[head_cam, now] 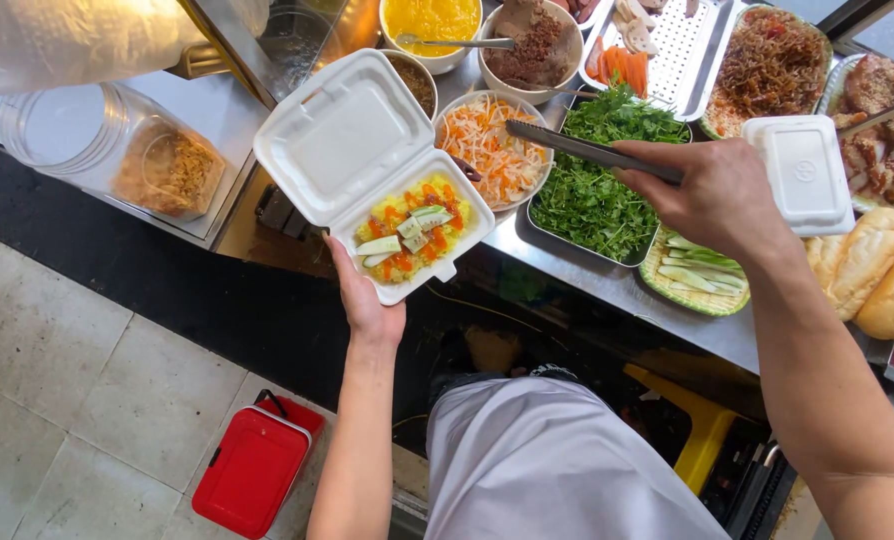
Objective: Preparing a takeout food container with rice, meat, vegetables, and condiments.
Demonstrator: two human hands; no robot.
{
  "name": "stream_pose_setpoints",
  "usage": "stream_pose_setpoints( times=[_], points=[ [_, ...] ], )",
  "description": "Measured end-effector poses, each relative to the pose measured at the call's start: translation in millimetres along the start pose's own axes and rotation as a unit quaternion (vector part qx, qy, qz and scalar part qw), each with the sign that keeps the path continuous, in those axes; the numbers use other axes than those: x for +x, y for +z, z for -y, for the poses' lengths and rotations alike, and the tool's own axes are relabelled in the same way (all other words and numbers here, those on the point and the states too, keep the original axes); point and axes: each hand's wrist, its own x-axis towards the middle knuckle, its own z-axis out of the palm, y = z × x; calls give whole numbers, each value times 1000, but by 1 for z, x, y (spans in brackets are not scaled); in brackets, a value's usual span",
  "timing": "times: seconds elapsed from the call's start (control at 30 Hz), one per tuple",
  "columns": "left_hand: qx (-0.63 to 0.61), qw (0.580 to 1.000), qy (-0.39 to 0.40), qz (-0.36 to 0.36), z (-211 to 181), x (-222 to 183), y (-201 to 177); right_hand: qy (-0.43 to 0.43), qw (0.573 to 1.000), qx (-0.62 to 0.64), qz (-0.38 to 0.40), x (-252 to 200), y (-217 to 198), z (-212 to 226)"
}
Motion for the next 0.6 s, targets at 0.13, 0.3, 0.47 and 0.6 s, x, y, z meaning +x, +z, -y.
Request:
stream_pose_setpoints(
  times=[0.13, 0.3, 0.47, 0.6],
  points=[
    [-13, 1000, 1, -6, 8, 10, 12, 8, 1000, -2, 2, -6, -42, 22],
    [-26, 999, 11, -19, 31, 32, 21, -116, 984, 118, -66, -17, -83, 51],
    [-55, 998, -3, -7, 35, 33, 53, -88, 988, 125, -7, -25, -48, 69],
    [-78, 996, -38, -12, 23, 23, 72, -50, 993, 109, 6, -34, -36, 63]
  ],
)
